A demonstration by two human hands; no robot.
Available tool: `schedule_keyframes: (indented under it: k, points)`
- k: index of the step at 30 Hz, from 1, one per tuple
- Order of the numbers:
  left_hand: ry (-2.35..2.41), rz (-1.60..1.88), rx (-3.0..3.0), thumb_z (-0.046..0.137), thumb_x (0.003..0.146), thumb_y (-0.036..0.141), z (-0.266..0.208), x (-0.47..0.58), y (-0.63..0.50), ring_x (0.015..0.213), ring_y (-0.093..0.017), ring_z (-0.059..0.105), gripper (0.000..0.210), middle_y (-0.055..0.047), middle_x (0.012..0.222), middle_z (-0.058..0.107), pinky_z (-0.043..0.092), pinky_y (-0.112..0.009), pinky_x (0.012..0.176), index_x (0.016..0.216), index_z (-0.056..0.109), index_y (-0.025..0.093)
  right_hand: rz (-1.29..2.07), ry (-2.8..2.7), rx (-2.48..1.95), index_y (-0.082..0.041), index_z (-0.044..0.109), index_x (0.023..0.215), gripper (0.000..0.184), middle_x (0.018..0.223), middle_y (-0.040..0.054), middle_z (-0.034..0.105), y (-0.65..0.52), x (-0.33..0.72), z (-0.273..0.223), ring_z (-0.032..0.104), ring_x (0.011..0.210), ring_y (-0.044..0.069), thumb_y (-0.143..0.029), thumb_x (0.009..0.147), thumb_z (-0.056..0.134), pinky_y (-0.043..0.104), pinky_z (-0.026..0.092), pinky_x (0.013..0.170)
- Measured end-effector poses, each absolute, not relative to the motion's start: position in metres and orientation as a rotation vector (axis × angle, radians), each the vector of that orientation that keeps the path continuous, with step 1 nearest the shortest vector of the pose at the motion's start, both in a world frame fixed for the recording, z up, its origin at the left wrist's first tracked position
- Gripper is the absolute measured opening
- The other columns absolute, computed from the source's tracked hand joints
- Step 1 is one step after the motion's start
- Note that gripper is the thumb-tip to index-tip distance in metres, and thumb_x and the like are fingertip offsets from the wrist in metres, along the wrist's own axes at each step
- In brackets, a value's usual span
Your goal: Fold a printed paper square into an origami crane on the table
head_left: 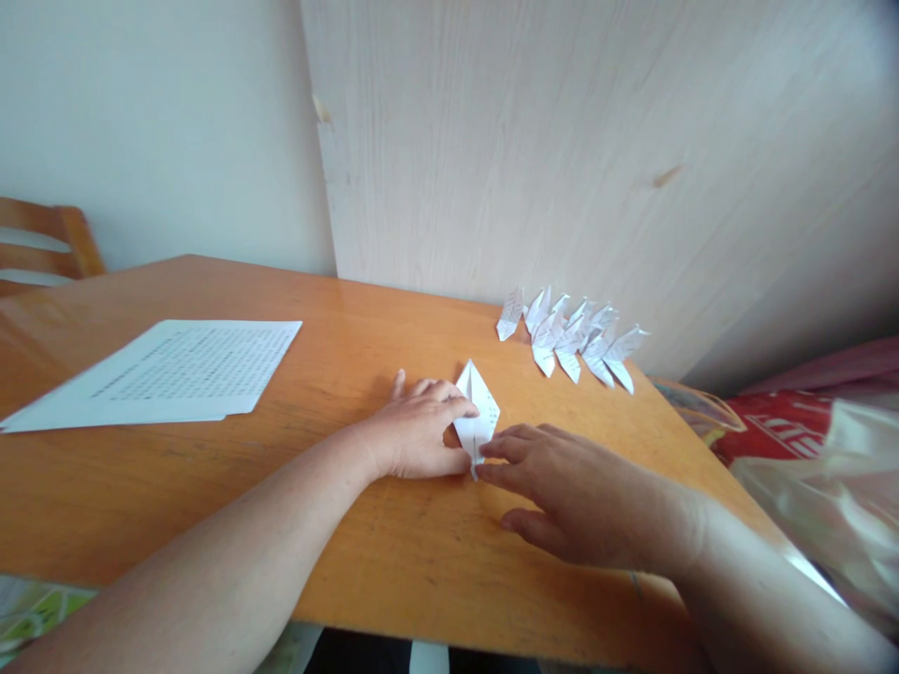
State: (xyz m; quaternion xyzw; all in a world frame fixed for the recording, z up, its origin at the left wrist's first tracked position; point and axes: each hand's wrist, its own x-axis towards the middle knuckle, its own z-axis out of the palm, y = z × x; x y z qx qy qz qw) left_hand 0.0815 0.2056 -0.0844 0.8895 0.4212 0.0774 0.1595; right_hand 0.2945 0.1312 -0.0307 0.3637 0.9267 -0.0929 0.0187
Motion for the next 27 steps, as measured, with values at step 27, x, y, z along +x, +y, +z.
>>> schedule_keyframes:
  k: [27]
  points:
    - [1.304, 0.321, 2.523, 0.056, 0.083, 0.061, -0.092, 0.089, 0.203, 0.132, -0.036, 0.038, 0.045, -0.003, 0.142, 0.048, 0.004, -0.071, 0.111, 0.123, 0.058, 0.040, 0.009, 2.802, 1.117, -0.015, 0.063, 0.118, 0.037, 0.116, 0.0149, 0.067, 0.114, 0.277, -0.039, 0.062, 0.103, 0.031, -0.027, 0.086, 0.052, 0.045, 0.046, 0.091]
